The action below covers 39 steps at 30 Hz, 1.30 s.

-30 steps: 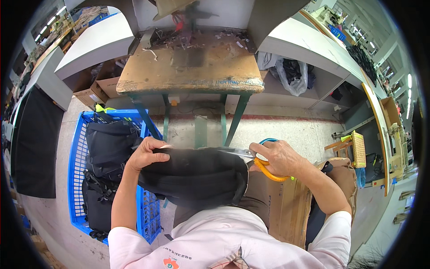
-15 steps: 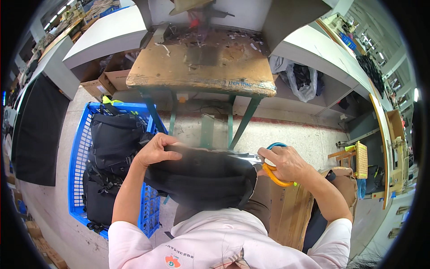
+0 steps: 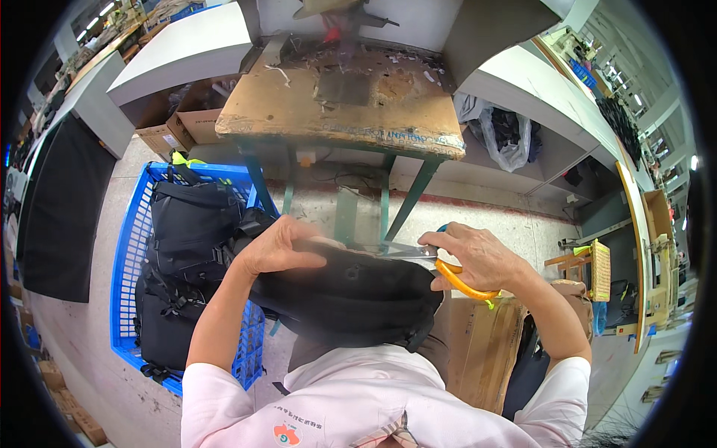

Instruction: Trimming excess fabric and loose threads from backpack panels using a pair of scissors.

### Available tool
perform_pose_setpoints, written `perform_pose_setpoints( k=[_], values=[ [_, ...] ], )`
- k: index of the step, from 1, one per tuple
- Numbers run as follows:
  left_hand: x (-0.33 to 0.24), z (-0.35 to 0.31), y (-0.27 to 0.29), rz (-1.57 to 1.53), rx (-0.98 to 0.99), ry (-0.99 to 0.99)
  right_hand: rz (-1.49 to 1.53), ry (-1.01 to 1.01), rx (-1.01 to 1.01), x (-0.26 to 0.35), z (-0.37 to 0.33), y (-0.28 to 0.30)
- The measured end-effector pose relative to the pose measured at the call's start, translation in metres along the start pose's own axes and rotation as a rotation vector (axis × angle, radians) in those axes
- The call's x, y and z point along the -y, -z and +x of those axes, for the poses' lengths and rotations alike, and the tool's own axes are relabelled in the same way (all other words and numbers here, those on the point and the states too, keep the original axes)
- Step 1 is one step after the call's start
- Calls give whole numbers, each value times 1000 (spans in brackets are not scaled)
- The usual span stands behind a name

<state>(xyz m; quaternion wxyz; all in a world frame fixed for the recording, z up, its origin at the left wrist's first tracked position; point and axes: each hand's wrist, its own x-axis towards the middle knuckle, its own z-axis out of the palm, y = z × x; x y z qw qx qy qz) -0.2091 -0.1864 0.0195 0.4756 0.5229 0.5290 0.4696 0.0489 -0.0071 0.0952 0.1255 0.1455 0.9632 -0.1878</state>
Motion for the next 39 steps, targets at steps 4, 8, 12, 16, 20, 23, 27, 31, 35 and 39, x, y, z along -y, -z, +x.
perform_pose_setpoints(
  k=[4,8,12,16,20,23,27,31,35,39],
  values=[
    [-8,-2,-4,61,-23,-25,-57,83,64,-2,5,-2],
    [-5,-6,-3,134,-48,-32,-74,162,54,0,10,-3],
    [-5,-7,-4,126,-74,-39,-37,181,62,3,11,-3],
    [-1,-8,-3,131,-75,-29,-50,220,-35,0,9,-13],
    [-1,-6,-3,135,-74,-29,-44,227,-60,-2,9,-14],
    [1,-5,-4,126,-69,-33,-56,226,4,2,12,-8],
    [3,-5,-4,97,-73,-44,-109,223,-26,4,14,-10],
    [6,-4,-3,124,-57,-12,-109,157,-21,1,12,-18],
    [12,-6,-1,147,-61,-15,-124,177,-18,2,12,-18],
    [11,-4,0,193,-41,-23,-166,166,-74,10,12,-10]
  ],
)
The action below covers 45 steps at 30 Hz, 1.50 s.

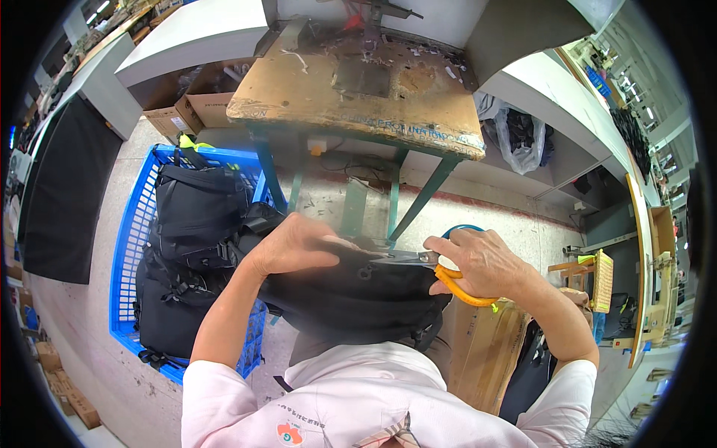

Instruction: Trimming excess fabric and loose threads from backpack panels using a pair of scissors.

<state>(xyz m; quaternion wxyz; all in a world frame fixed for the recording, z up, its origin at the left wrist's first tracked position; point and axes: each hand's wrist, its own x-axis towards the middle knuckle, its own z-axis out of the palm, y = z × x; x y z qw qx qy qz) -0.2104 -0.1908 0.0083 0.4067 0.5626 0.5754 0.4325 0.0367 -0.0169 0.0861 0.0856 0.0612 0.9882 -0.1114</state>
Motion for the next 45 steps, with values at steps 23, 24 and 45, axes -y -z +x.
perform_pose_setpoints(
  k=[23,24,45],
  values=[
    [7,-1,-5,45,-36,-1,-6,-52,105,4,18,-11],
    [7,0,-5,44,-33,-8,-4,-9,65,2,16,-13],
    [-15,-5,-2,415,-111,-94,73,71,1,-1,27,-24]
  ],
)
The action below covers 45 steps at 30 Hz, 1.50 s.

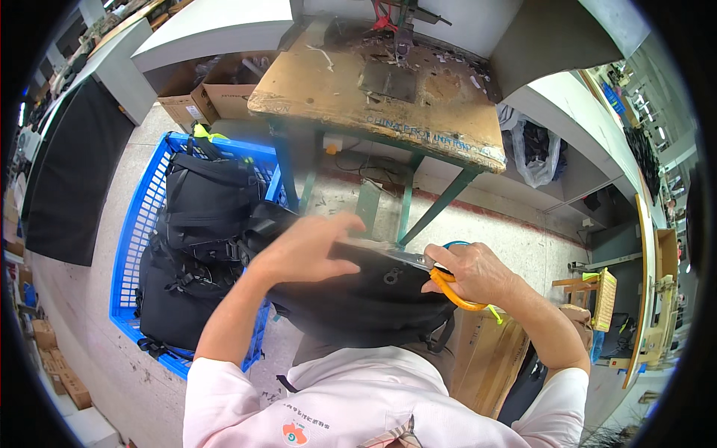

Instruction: Trimming excess fabric and loose threads from backpack panels using a pair of scissors.

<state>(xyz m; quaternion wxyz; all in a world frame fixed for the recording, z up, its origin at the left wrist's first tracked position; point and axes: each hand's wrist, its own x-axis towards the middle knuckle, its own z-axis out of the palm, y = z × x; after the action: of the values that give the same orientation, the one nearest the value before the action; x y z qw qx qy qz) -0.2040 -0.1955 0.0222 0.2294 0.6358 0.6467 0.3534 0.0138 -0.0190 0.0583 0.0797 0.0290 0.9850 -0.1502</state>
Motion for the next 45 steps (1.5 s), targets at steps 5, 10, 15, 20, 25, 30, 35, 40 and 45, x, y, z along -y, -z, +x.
perform_pose_setpoints(
  k=[5,10,15,20,25,30,35,40,45],
  values=[
    [0,-19,38,25,106,78,-1,21,3,2,1,3],
    [0,-27,36,-102,56,91,-2,20,-37,10,7,11],
    [-8,-19,30,-72,73,63,-21,-9,42,15,13,22],
    [-18,-15,24,-87,79,48,19,-21,66,13,19,18],
    [-19,-14,16,-64,-11,60,43,90,39,11,22,11],
    [-19,-14,16,-11,15,94,49,102,0,7,20,-1],
    [-23,-19,35,49,175,104,48,155,-23,8,23,-2],
    [-8,-36,57,43,215,194,87,171,-12,11,28,-5],
    [1,-44,49,-24,108,80,143,157,21,14,37,-2]
  ],
)
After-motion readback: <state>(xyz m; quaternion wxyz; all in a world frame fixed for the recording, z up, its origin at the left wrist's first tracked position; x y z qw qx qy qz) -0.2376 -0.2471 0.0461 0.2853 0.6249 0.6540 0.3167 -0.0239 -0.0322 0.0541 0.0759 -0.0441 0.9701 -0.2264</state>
